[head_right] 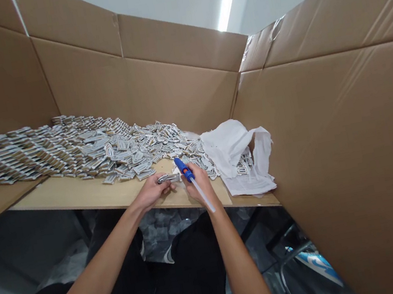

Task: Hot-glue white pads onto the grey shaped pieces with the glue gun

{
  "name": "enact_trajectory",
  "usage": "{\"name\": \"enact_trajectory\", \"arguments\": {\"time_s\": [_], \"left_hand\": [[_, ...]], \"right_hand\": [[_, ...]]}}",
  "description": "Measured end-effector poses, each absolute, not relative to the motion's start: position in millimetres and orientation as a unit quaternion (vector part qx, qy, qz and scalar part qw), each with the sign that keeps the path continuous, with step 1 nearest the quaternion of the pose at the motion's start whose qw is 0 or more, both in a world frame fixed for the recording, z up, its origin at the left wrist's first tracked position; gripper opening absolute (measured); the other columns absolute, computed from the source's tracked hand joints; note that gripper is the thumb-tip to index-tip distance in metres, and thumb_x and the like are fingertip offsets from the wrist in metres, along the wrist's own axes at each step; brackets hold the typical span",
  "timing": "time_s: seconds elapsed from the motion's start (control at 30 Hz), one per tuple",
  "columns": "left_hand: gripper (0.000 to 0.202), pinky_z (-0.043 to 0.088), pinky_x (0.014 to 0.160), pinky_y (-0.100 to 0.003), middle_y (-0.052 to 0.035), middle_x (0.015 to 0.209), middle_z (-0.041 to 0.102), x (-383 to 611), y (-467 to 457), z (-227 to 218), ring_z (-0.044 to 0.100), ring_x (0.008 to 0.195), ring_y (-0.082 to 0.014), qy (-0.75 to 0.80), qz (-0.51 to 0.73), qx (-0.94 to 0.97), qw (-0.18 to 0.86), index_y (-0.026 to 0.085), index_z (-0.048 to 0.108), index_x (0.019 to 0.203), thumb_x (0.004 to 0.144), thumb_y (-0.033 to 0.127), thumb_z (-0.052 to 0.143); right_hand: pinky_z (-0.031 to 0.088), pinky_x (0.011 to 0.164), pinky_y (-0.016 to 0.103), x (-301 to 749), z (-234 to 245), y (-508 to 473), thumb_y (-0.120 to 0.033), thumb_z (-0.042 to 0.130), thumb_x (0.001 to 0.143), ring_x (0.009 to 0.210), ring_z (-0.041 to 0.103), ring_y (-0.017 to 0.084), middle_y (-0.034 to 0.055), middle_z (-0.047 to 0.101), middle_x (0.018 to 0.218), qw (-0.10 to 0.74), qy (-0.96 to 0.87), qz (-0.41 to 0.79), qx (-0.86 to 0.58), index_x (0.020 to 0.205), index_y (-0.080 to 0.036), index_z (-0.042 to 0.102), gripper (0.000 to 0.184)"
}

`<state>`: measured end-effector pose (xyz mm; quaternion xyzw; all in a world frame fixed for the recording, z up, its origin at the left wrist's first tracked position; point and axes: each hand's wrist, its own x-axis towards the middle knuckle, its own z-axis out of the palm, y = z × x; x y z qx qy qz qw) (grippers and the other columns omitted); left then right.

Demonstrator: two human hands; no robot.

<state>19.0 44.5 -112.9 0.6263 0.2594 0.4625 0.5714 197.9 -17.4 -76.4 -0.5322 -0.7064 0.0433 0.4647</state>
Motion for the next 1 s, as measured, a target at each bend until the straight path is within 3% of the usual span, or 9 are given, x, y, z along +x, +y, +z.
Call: {"name": "enact_trajectory", "arguments": {"time_s": [0.23, 0.43, 0.63, 0.87, 1.0], "left_hand": [[0.031, 0.035, 0.054, -0.024, -0.0038, 0.07, 0.068, 18, 39, -108, 0.057, 0.057, -0.014, 0.26, 0.454, 0.622, 0.582, 0.015, 0.065, 0.1, 0.071, 0.027, 0.072], [0.027, 0.043, 0.061, -0.026, -0.0036, 0.072, 0.068, 19, 39, -107, 0.062, 0.064, -0.0161, 0.251, 0.46, 0.616, 0.588, 0.016, 0.064, 0.093, 0.069, 0.024, 0.074], [0.032, 0.041, 0.058, -0.025, -0.0042, 0.071, 0.066, 21, 46, -117, 0.059, 0.061, -0.0142, 0.239, 0.456, 0.626, 0.586, 0.016, 0.06, 0.09, 0.079, 0.041, 0.075], [0.058, 0.05, 0.065, -0.028, 0.0022, 0.074, 0.065, 26, 45, -119, 0.063, 0.061, -0.0137, 0.236, 0.509, 0.533, 0.634, 0.022, 0.047, 0.098, 0.065, 0.046, 0.089], [0.053, 0.047, 0.062, -0.025, 0.0006, 0.075, 0.066, 25, 45, -117, 0.062, 0.063, -0.0136, 0.279, 0.542, 0.514, 0.604, 0.02, 0.053, 0.092, 0.061, 0.042, 0.091]], "right_hand": [[0.039, 0.073, 0.03, 191, -80, -13, -0.035, 0.06, 0.088, 0.078, 0.053, 0.02, 0.0027, 0.06, 0.088, 0.479, -0.707, -0.01, -0.521, 0.089, -0.022, 0.054, 0.014], [0.039, 0.073, 0.031, 178, -83, -12, -0.033, 0.06, 0.085, 0.077, 0.053, 0.021, 0.0032, 0.06, 0.087, 0.478, -0.699, 0.008, -0.531, 0.086, -0.023, 0.052, 0.013], [0.039, 0.072, 0.031, 176, -86, -10, -0.032, 0.059, 0.086, 0.074, 0.052, 0.021, 0.003, 0.06, 0.085, 0.482, -0.692, 0.01, -0.537, 0.085, -0.023, 0.05, 0.013], [0.042, 0.078, 0.034, 174, -93, -5, -0.035, 0.064, 0.083, 0.085, 0.054, 0.025, 0.0069, 0.059, 0.093, 0.482, -0.674, -0.021, -0.56, 0.087, -0.022, 0.053, 0.018], [0.045, 0.081, 0.036, 180, -92, -5, -0.046, 0.062, 0.09, 0.088, 0.057, 0.025, 0.0079, 0.063, 0.096, 0.495, -0.67, 0.007, -0.554, 0.091, -0.022, 0.059, 0.024]]}}
